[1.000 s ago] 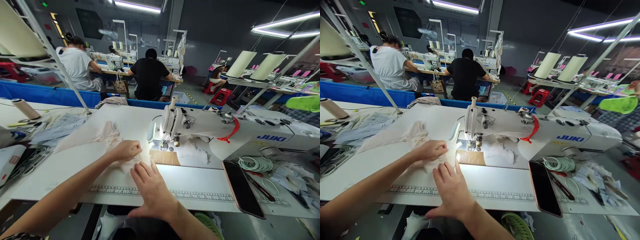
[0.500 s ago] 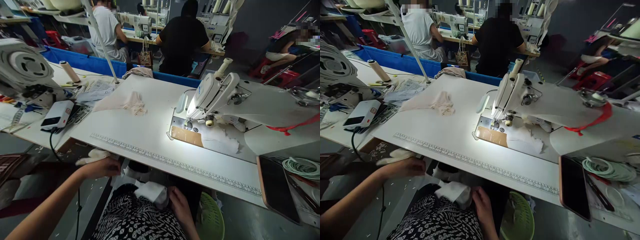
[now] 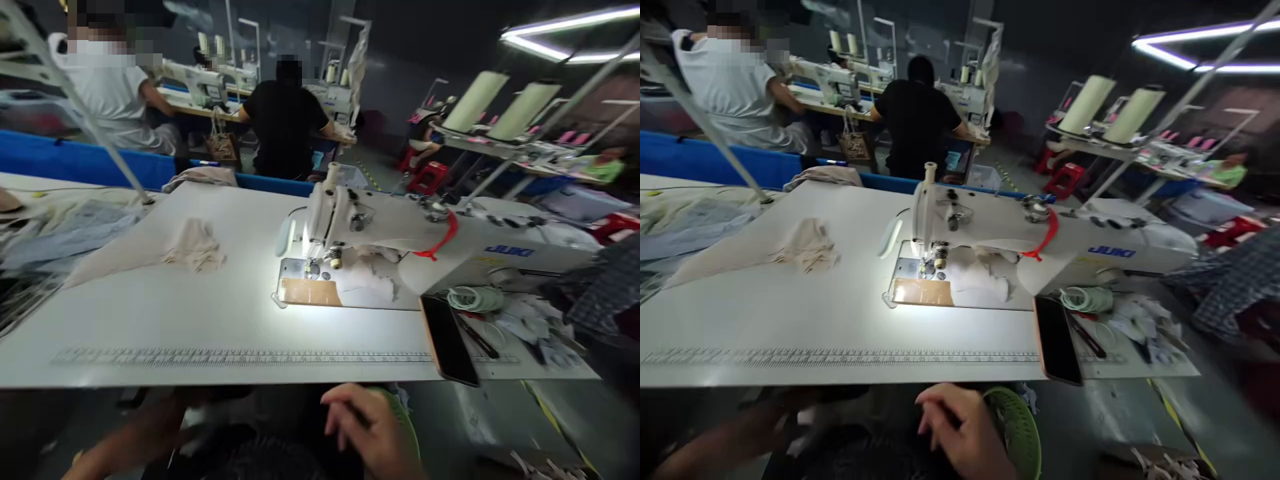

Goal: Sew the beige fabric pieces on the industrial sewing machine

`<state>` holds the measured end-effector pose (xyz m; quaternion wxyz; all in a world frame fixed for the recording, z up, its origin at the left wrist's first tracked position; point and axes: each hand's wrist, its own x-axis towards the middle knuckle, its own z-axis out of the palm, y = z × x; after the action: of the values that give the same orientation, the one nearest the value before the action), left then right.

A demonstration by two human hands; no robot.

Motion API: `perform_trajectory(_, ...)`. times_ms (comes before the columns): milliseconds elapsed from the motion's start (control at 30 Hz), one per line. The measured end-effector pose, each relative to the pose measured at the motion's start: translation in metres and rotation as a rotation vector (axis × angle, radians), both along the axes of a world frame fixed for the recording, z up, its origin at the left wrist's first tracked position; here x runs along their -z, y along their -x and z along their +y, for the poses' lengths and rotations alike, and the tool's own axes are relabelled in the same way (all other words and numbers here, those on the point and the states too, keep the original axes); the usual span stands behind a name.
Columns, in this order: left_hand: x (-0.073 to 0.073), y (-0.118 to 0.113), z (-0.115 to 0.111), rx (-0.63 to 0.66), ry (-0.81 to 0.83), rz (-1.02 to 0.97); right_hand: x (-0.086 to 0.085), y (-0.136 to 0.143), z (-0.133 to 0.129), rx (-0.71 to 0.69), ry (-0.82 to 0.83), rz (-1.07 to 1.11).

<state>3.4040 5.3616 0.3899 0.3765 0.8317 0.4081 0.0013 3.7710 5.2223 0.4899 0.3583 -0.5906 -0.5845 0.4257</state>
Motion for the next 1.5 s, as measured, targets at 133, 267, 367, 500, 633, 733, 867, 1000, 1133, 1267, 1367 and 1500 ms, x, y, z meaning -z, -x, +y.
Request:
perform_trajectory(133,-0.111,-0.076,-0.009,0.378,0.401,-0.267,-0.05,-0.067,0.06,0.456,-0.46,-0.563)
perform_trajectory(267,-0.177,-0.181,0.004,0.471,0.106,-0.583,-0.045,-0.111,0.132,0.547,-0.401,-0.934)
perform_trajectory(367,-0.173,-0.253,0.035,0.378,-0.123,-0.643,-0.036,-0.116,0.154,0.528,-0.397,-0.966)
perform_trajectory(500,-0.149,-0.321,0.073,0.097,-0.436,-0.574,-0.03,-0.115,0.15,0.484,-0.436,-0.994)
perform_trajectory(633,-0.133,-0.348,0.09,-0.108,-0.629,-0.518,-0.03,-0.118,0.144,0.486,-0.468,-1.004)
perform_trajectory(733,-0.127,-0.352,0.096,-0.153,-0.645,-0.528,-0.032,-0.12,0.143,0.501,-0.495,-1.006)
perform_trajectory(867,-0.127,-0.354,0.1,-0.089,-0.631,-0.598,-0.031,-0.121,0.14,0.492,-0.574,-0.956)
perform_trajectory(1000,-0.132,-0.347,0.094,-0.03,-0.592,-0.712,-0.024,-0.127,0.138,0.443,-0.479,-0.959)
perform_trajectory(1133,-0.13,-0.313,0.076,-0.131,-0.299,-0.725,-0.019,-0.132,0.138,0.419,-0.436,-0.981)
perform_trajectory(1267,-0.124,-0.25,0.071,-0.224,-0.172,-0.678,-0.025,-0.125,0.143,0.58,-0.355,-1.053)
perform_trajectory(1367,-0.124,-0.204,0.084,-0.396,-0.288,-0.469,-0.029,-0.119,0.144,0.613,-0.297,-1.151)
perform_trajectory(1500,-0.126,-0.165,0.106,-0.544,-0.583,-0.229,-0.021,-0.123,0.142,0.63,-0.434,-1.183)
